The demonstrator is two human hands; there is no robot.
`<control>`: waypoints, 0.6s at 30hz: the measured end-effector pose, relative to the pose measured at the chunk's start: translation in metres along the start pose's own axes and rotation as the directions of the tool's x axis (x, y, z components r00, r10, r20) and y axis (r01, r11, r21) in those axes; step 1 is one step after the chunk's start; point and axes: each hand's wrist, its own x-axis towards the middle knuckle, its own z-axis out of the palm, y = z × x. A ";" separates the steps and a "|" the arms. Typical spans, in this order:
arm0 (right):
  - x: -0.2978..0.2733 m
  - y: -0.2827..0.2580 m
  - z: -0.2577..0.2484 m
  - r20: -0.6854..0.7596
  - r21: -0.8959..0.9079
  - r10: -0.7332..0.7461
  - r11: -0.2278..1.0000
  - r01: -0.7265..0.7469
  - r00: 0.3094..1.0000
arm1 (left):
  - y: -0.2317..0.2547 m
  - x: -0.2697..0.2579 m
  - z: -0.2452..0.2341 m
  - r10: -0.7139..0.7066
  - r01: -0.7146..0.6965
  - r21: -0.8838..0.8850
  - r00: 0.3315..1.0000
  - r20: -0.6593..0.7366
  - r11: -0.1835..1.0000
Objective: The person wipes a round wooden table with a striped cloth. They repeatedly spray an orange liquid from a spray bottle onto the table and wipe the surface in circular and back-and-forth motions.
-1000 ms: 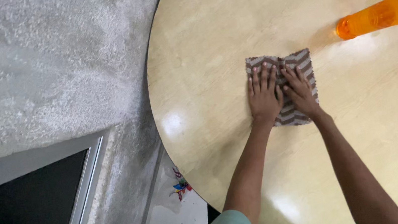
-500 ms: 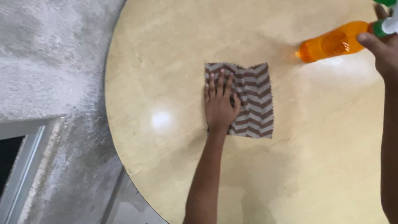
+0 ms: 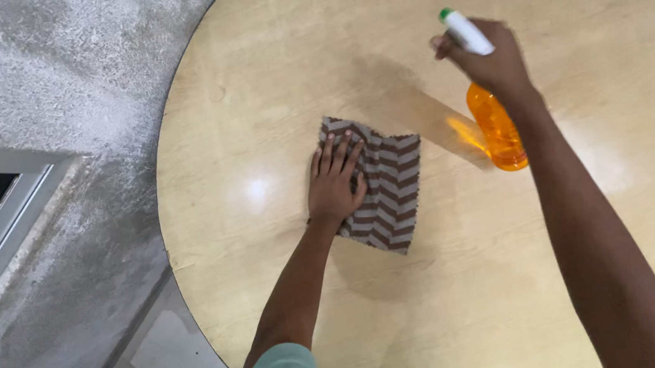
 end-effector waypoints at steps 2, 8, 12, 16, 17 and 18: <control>0.004 0.016 0.022 0.044 -0.218 0.176 0.962 -0.163 0.983 | -0.001 -0.005 -0.001 0.001 -0.001 0.002 1.000 0.011 1.000; -0.007 0.043 0.030 0.016 -0.315 0.241 0.922 -0.223 0.970 | 0.002 -0.018 0.002 0.001 -0.001 -0.016 1.000 -0.026 1.000; 0.008 0.032 0.012 -0.019 -0.179 0.210 0.961 -0.210 0.977 | -0.001 0.001 -0.006 -0.003 0.003 -0.010 0.999 -0.036 1.000; 0.001 0.038 0.005 -0.148 -0.171 0.161 0.968 -0.186 0.976 | -0.003 -0.004 -0.007 -0.031 0.031 -0.003 1.000 -0.002 1.000; -0.003 0.041 -0.001 -0.149 -0.116 0.142 0.980 -0.160 0.979 | -0.002 -0.006 -0.005 -0.030 0.030 -0.004 1.000 0.007 1.000; -0.008 0.044 -0.009 -0.152 -0.060 0.122 0.989 -0.133 0.981 | -0.001 -0.008 -0.004 -0.028 0.028 0.002 1.000 0.005 1.000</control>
